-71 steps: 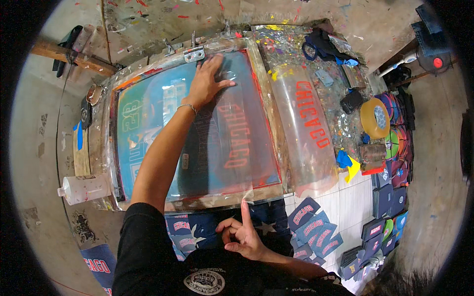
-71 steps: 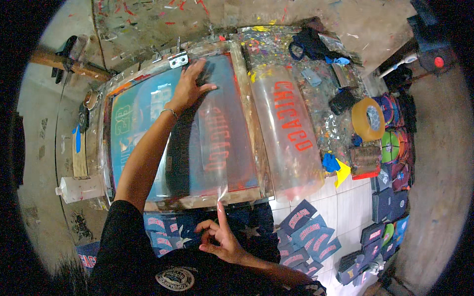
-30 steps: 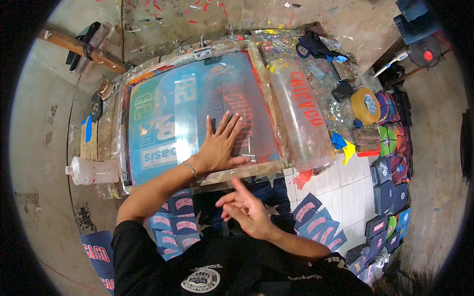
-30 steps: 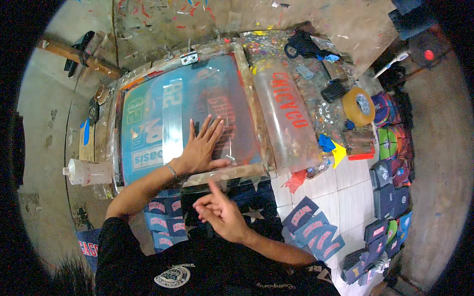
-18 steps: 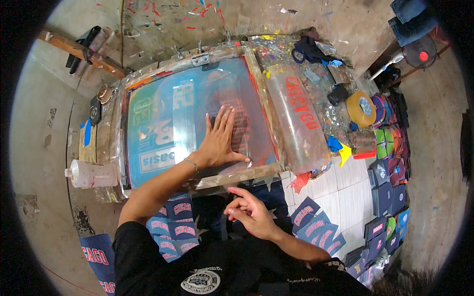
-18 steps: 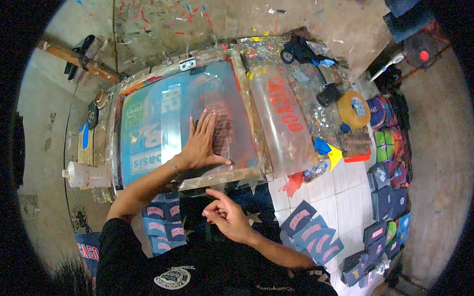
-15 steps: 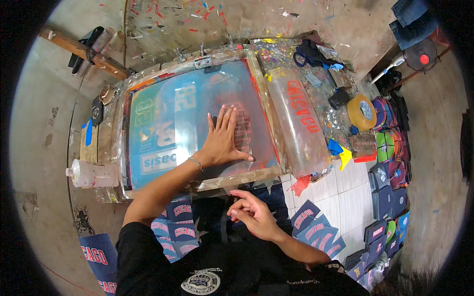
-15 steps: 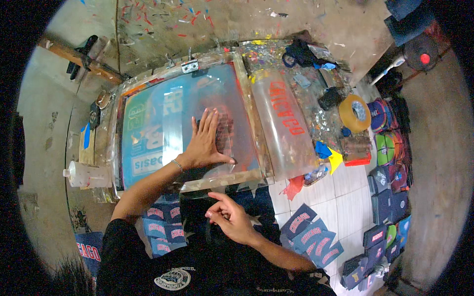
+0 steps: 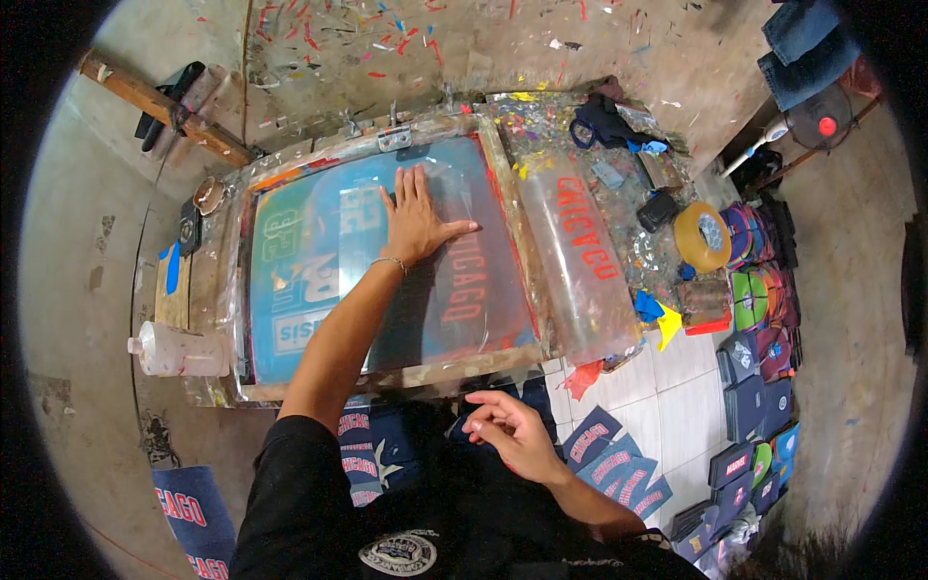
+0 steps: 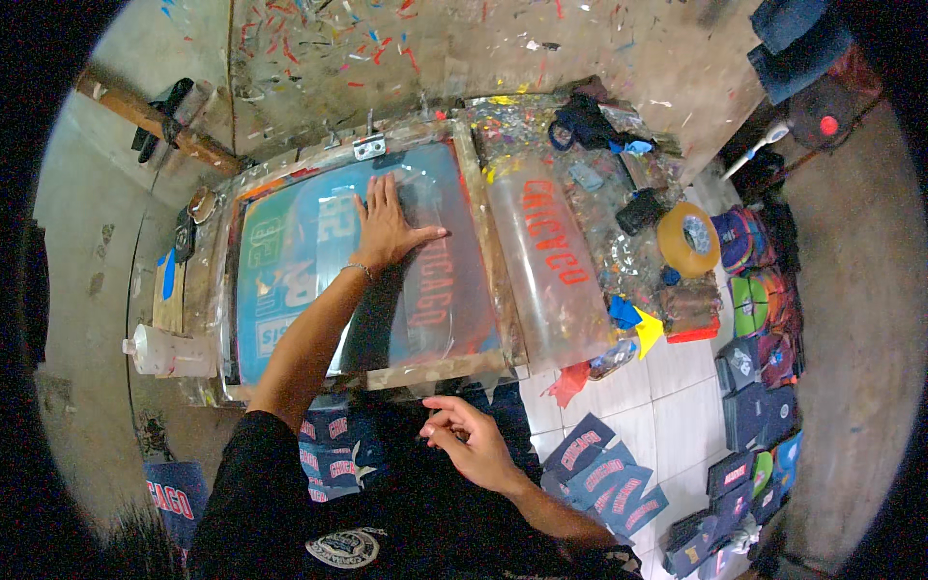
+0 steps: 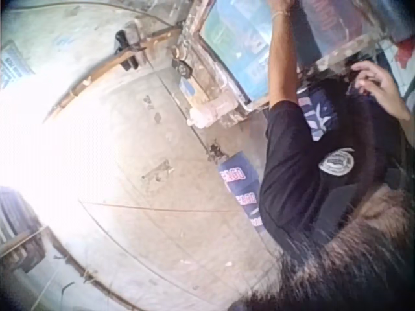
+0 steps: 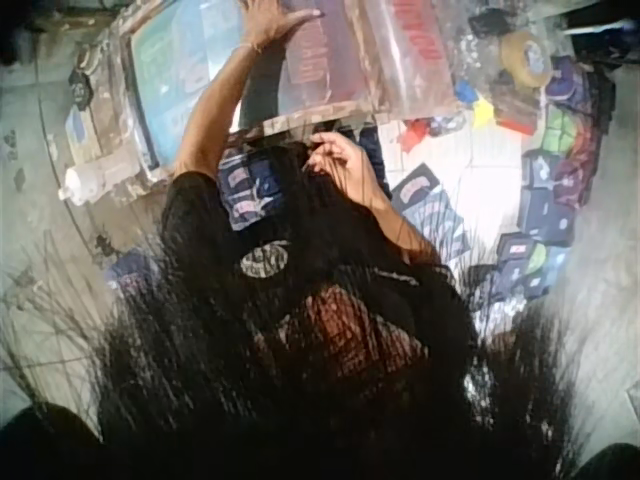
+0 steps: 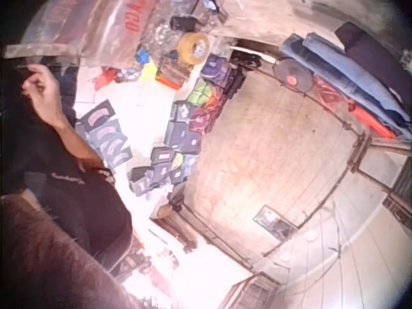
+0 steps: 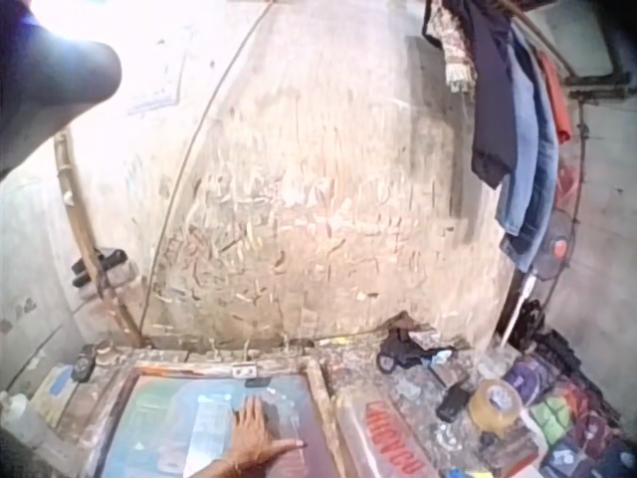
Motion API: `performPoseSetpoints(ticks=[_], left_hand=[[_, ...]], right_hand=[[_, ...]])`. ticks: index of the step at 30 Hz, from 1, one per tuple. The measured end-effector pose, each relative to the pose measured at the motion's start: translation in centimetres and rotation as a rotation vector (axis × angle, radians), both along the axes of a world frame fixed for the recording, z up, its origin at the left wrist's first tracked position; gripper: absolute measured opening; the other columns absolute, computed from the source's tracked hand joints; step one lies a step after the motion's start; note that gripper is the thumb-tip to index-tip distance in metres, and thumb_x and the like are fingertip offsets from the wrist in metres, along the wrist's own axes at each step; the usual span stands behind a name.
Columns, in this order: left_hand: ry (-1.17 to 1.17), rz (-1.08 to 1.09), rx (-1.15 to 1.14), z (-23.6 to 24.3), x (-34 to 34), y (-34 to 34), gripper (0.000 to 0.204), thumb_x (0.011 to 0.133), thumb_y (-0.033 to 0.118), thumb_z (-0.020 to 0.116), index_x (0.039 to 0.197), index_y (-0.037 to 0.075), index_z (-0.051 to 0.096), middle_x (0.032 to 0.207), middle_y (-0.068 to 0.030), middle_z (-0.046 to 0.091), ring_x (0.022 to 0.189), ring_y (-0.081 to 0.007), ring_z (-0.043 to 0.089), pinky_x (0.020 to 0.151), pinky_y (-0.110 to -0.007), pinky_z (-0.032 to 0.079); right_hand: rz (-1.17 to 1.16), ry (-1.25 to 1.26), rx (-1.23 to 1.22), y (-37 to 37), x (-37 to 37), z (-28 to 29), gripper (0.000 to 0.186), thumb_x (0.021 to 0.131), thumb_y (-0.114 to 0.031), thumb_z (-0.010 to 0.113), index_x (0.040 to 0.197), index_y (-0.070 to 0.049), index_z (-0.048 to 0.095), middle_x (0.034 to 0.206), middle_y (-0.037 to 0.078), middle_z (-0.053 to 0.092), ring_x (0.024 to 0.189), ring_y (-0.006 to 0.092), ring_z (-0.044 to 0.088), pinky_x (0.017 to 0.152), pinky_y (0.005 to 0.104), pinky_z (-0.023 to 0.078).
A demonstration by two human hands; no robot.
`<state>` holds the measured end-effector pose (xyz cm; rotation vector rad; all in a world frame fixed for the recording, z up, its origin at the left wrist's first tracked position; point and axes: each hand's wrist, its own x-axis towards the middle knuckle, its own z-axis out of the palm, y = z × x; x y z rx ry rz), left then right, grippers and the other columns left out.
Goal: The person applies adhesive tape to the edges of a screen printing frame and smooths it down by hand.
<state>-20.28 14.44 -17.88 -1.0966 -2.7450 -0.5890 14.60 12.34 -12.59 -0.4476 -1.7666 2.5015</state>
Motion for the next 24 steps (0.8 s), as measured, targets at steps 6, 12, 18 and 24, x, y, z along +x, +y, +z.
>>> performPoseSetpoints(ticks=[6,12,18,24], left_hand=[[-0.015,0.055,0.000,-0.1,-1.5,2.1,0.137,0.059,0.082,0.068,0.149,-0.008,0.017,0.154,-0.0260,0.023,0.148,-0.0392,0.013,0.116,-0.062,0.006],[0.009,0.193,0.099,-0.5,-4.4,3.6,0.124,0.063,0.074,0.073,0.143,-0.008,0.026,0.148,-0.0251,0.032,0.142,-0.0406,0.024,0.114,-0.060,0.016],[0.238,-0.063,0.150,-1.5,-0.4,1.1,0.094,0.077,0.061,0.069,0.135,-0.007,0.038,0.136,-0.0242,0.044,0.130,-0.0407,0.038,0.111,-0.051,0.026],[0.067,-0.414,-0.127,1.4,8.9,-6.0,0.113,0.070,0.071,0.069,0.144,-0.005,0.029,0.148,-0.0227,0.031,0.144,-0.0415,0.019,0.116,-0.061,0.007]], right_hand=[[-0.035,-0.028,0.018,1.3,0.0,0.4,0.032,0.095,-0.003,0.056,0.126,0.001,0.053,0.094,0.008,0.068,0.083,0.0117,0.064,0.075,0.0256,0.053],[-0.082,-0.047,0.032,2.3,0.8,0.1,0.031,0.095,-0.002,0.056,0.126,0.001,0.054,0.095,0.008,0.068,0.082,0.0112,0.064,0.075,0.0250,0.053],[-0.110,-0.054,0.001,2.8,1.6,-0.5,0.029,0.095,-0.002,0.056,0.124,0.001,0.055,0.097,0.008,0.067,0.085,0.0111,0.064,0.076,0.0246,0.053],[-0.123,-0.069,-0.010,3.7,1.9,-0.9,0.029,0.094,-0.001,0.057,0.123,0.001,0.055,0.096,0.008,0.067,0.086,0.0116,0.064,0.077,0.0249,0.053]])
